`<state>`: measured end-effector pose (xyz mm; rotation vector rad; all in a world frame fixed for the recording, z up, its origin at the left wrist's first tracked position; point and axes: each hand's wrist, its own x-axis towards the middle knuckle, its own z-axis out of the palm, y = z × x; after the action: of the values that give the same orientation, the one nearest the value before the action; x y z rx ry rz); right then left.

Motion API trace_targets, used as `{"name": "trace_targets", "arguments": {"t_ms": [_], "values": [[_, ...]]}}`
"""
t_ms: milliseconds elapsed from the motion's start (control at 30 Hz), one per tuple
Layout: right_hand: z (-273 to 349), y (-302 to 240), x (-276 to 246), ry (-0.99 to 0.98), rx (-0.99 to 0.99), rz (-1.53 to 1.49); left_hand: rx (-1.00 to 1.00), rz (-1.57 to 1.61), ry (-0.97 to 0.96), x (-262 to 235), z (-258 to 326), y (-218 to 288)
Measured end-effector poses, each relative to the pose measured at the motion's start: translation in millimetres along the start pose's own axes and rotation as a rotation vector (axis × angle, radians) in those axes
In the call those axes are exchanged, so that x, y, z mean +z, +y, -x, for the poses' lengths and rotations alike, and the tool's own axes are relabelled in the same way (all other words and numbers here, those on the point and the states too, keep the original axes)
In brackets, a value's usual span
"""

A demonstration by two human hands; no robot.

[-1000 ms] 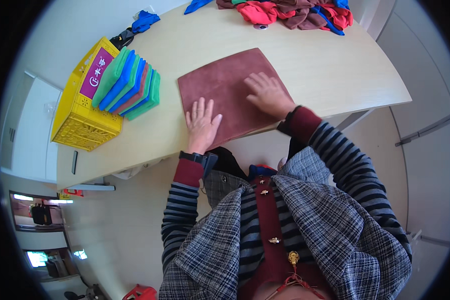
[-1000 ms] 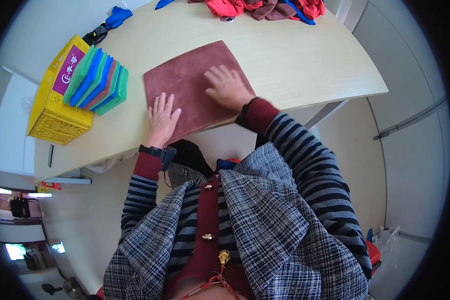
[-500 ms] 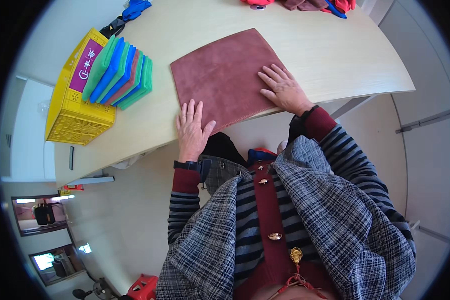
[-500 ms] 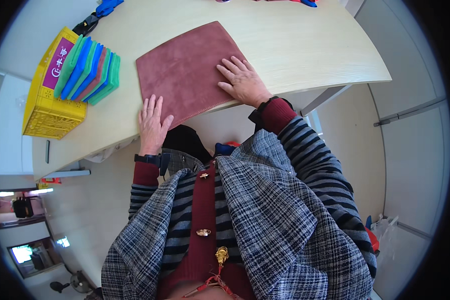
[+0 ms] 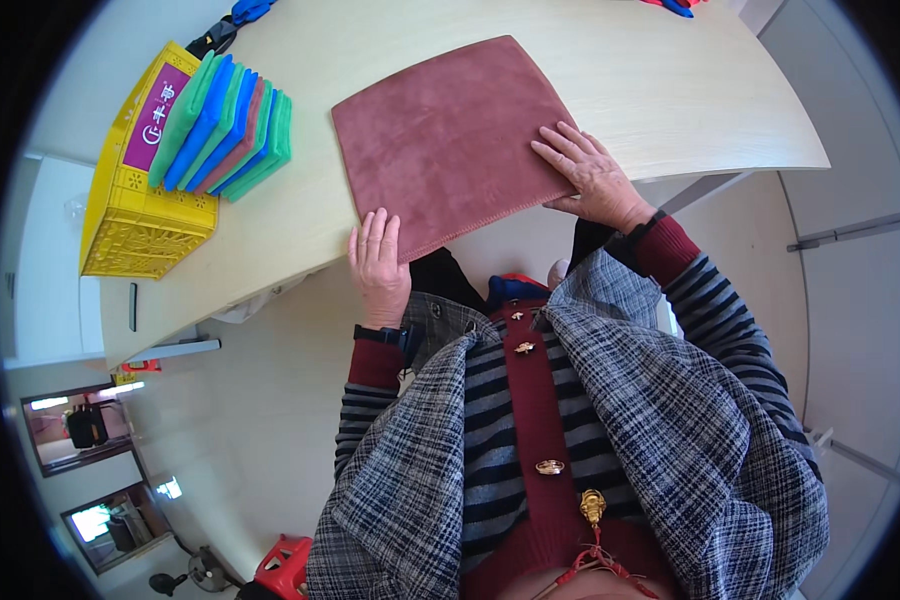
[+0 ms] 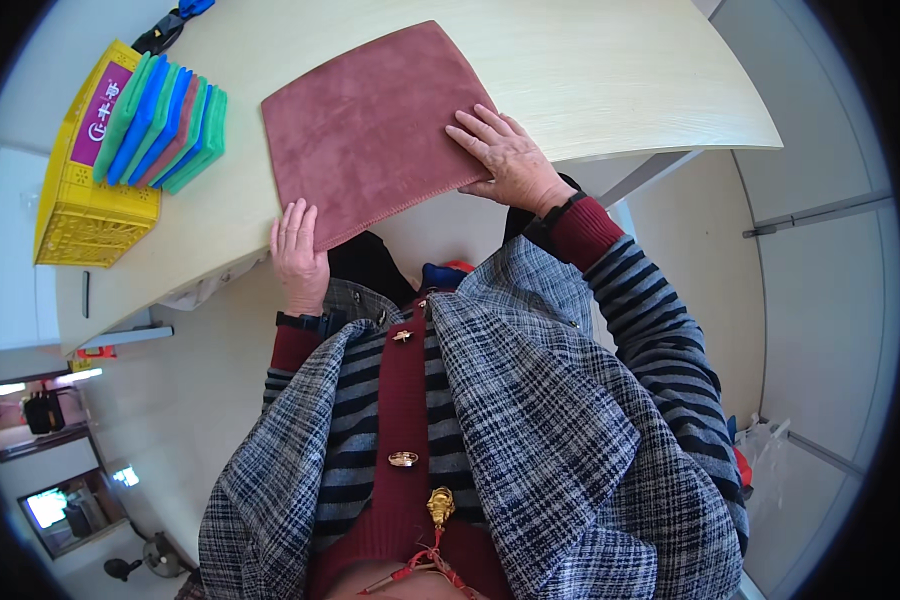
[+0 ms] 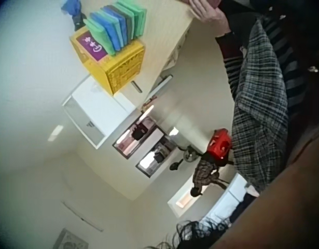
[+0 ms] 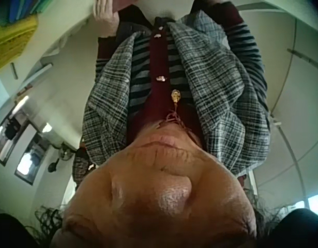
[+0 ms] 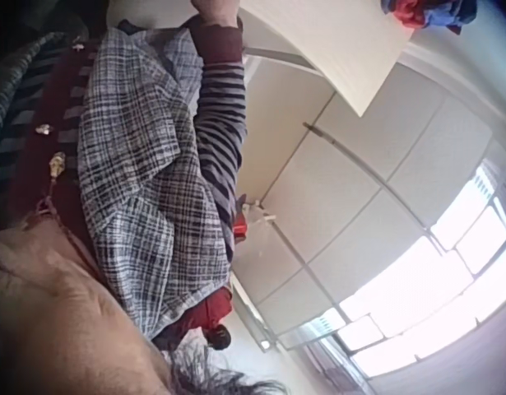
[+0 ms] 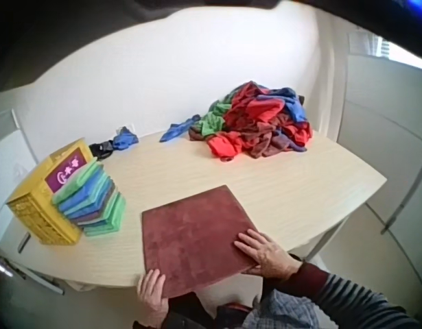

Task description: Folding green and maroon fabric cloths into neat squares on a workbench.

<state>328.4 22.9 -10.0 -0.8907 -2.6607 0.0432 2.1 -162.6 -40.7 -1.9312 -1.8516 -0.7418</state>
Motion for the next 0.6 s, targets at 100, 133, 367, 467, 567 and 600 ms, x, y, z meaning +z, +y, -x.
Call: {"name": "trace_targets", "arguments": {"t_ms": [100, 133, 367, 467, 567, 600], "values": [[6, -5, -6, 0.001, 0.003, -0.076, -0.038, 0.081, -0.008, -14, 0, -6], [8, -3, -7, 0.001, 0.003, -0.075, -0.055, 0.125, -0.011, -20, -2, -7], [24, -5, -54, -0.011, -0.100, -0.293, -0.059, 0.288, -0.215, -95, -27, -2], [11, -12, -98, -0.266, -0.010, -0.467, -0.189, 0.473, -0.313, -121, -30, -9], [-17, -3, -123, -0.464, 0.117, -0.621, -0.438, 0.768, -0.405, -132, -43, -21], [-35, 5, -129, -0.540, 0.191, -0.695, -0.520, 0.780, -0.354, -130, -58, -24]]}}
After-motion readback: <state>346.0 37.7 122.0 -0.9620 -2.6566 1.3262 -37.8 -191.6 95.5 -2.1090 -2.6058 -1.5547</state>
